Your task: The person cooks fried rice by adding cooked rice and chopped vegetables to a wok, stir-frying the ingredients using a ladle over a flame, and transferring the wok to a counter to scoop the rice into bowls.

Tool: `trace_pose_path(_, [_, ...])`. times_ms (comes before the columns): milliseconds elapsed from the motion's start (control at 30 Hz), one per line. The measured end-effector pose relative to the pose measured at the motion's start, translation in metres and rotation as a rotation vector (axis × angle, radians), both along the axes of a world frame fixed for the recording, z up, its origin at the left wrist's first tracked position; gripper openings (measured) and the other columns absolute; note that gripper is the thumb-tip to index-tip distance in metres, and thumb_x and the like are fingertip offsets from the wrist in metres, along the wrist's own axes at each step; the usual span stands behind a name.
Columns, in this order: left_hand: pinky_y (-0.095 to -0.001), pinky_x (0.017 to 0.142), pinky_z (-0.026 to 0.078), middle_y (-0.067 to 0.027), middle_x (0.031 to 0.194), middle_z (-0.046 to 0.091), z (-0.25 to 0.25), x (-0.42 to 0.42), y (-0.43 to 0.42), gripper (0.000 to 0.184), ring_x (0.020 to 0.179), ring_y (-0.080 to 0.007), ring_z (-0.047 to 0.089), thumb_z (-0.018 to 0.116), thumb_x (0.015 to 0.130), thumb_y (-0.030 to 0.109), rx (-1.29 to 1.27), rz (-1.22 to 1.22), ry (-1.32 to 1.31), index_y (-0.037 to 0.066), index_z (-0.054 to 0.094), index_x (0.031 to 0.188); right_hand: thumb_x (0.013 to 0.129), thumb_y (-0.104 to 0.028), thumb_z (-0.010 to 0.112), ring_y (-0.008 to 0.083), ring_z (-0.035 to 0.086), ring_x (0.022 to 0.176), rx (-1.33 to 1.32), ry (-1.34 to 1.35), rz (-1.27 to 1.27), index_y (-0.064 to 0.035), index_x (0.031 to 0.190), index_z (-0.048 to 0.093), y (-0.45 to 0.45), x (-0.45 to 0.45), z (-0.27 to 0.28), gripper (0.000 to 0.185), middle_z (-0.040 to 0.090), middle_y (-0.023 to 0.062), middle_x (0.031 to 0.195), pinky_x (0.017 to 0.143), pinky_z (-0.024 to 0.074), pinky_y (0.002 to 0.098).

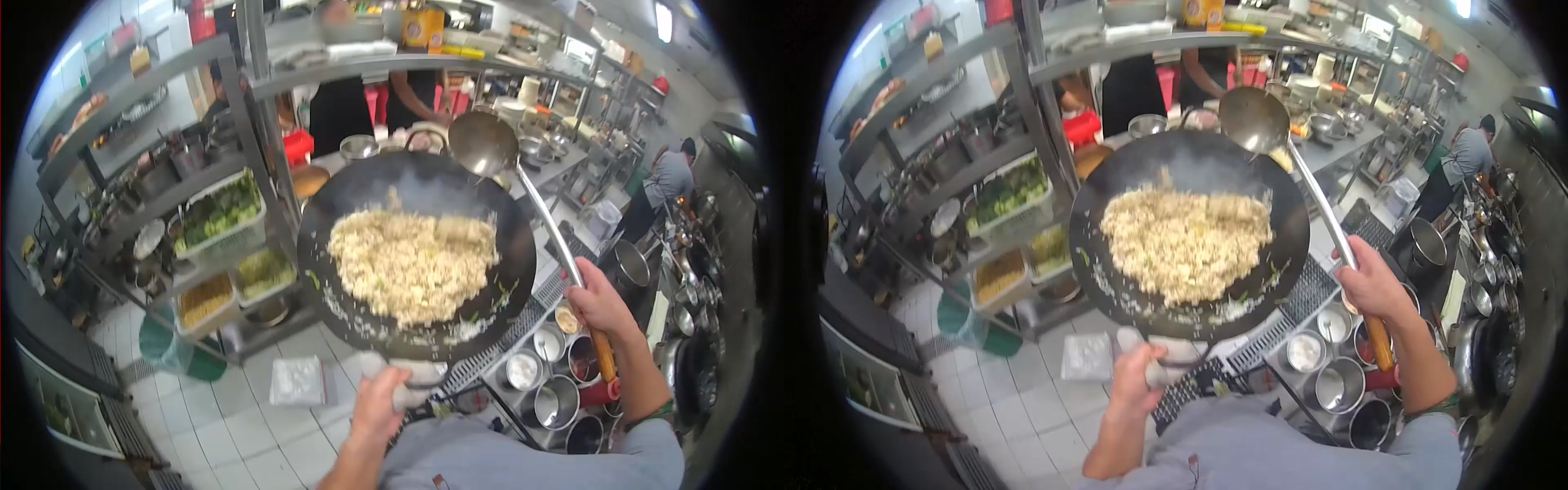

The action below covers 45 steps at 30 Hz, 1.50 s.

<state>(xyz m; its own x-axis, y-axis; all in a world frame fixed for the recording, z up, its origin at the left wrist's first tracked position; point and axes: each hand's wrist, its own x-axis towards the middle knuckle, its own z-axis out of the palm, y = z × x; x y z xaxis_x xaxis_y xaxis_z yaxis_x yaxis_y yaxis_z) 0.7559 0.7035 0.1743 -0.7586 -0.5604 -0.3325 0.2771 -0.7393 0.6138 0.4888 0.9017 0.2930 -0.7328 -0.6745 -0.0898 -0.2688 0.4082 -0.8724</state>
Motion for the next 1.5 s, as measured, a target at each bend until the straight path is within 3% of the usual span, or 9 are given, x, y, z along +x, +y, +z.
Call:
trace_pose_path(33, [-0.0354,0.067,0.055,-0.0160,0.096,0.065,0.002,0.000,0.009,0.026,0.079,-0.0258,0.066,0.056,0.080,0.002,-0.054,0.052,-0.018,-0.009,0.058,0.104,0.080,-0.007,0.053,0.0166,0.054,0.065,-0.020,0.011,-0.010,-0.0023,0.101,0.049,0.003,-0.003,-0.001,0.022,0.053,0.0054,0.074,0.059,0.0448,0.0337])
trace_pose_path(167, [-0.0321,0.070,0.053,-0.0118,0.096,0.063,-0.021,-0.006,0.031,0.032,0.082,-0.0220,0.064,0.053,0.077,-0.001,-0.465,0.214,-0.046,-0.004,0.055,0.109,0.086,-0.006,0.045,0.0099,0.044,0.041,0.203,0.888,0.140,-0.0042,0.107,0.047,0.011,-0.025,-0.027,0.021,0.049,0.0028,0.062,0.037,0.0331,0.0284])
trace_pose_path(233, [-0.0291,0.071,0.051,-0.0105,0.097,0.062,-0.026,-0.004,0.029,0.034,0.083,-0.0199,0.063,0.053,0.076,-0.002,-0.560,0.310,-0.047,-0.003,0.053,0.110,0.088,-0.014,0.050,0.0143,0.049,0.047,0.552,-0.118,0.218,-0.0037,0.101,0.047,-0.022,0.034,0.001,0.017,0.052,0.0035,0.066,0.045,0.0398,0.0300])
trace_pose_path(300, [-0.0314,0.072,0.052,-0.0107,0.098,0.062,-0.041,-0.006,0.001,0.030,0.085,-0.0199,0.064,0.053,0.077,0.000,-0.480,0.167,-0.105,-0.002,0.055,0.106,0.091,-0.012,0.050,0.0091,0.043,0.043,0.199,-0.761,0.299,-0.0063,0.100,0.046,-0.045,0.048,-0.032,0.012,0.044,-0.0024,0.061,0.039,0.0353,0.0260])
trace_pose_path(467, [-0.0368,0.074,0.055,-0.0124,0.097,0.064,-0.048,0.023,-0.014,0.029,0.087,-0.0237,0.065,0.052,0.080,0.001,-0.070,0.161,-0.188,-0.004,0.055,0.108,0.092,-0.006,0.048,0.0020,0.036,0.041,-0.034,-1.558,0.249,-0.0073,0.101,0.046,-0.060,0.039,-0.119,0.009,0.035,-0.0066,0.059,0.035,0.0307,0.0207])
trace_pose_path(633, [-0.0382,0.074,0.055,-0.0131,0.100,0.063,-0.079,0.032,-0.015,0.031,0.088,-0.0248,0.065,0.052,0.080,0.002,0.027,0.199,-0.196,-0.004,0.055,0.110,0.092,-0.007,0.049,0.0024,0.036,0.040,-0.065,-1.564,0.350,-0.0083,0.104,0.047,-0.058,0.036,-0.138,0.012,0.035,-0.0069,0.059,0.033,0.0317,0.0218])
trace_pose_path(733, [-0.0398,0.068,0.054,-0.0143,0.097,0.064,-0.093,0.018,-0.021,0.029,0.084,-0.0267,0.065,0.054,0.079,0.005,0.006,0.254,-0.199,-0.004,0.056,0.107,0.092,-0.009,0.051,0.0031,0.035,0.040,0.059,-1.027,0.303,-0.0097,0.102,0.049,-0.060,0.060,-0.154,0.010,0.035,-0.0079,0.059,0.033,0.0318,0.0233])
trace_pose_path(1100, [-0.0391,0.065,0.050,-0.0157,0.095,0.064,-0.098,-0.035,0.003,0.027,0.082,-0.0271,0.064,0.053,0.083,0.011,0.152,0.247,-0.143,-0.007,0.056,0.103,0.094,-0.007,0.045,0.0017,0.033,0.038,-0.112,-1.547,0.208,-0.0082,0.098,0.048,-0.116,-0.017,-0.120,0.006,0.036,-0.0074,0.058,0.032,0.0275,0.0199])
trace_pose_path(1500, [-0.0425,0.076,0.051,-0.0152,0.104,0.063,-0.110,-0.033,0.005,0.028,0.095,-0.0299,0.063,0.053,0.083,0.012,0.272,0.187,-0.301,-0.001,0.056,0.108,0.091,-0.010,0.045,0.0001,0.034,0.038,-0.357,-1.373,0.324,-0.0085,0.085,0.051,-0.229,-0.201,-0.112,0.008,0.040,-0.0093,0.059,0.035,0.0297,0.0204])
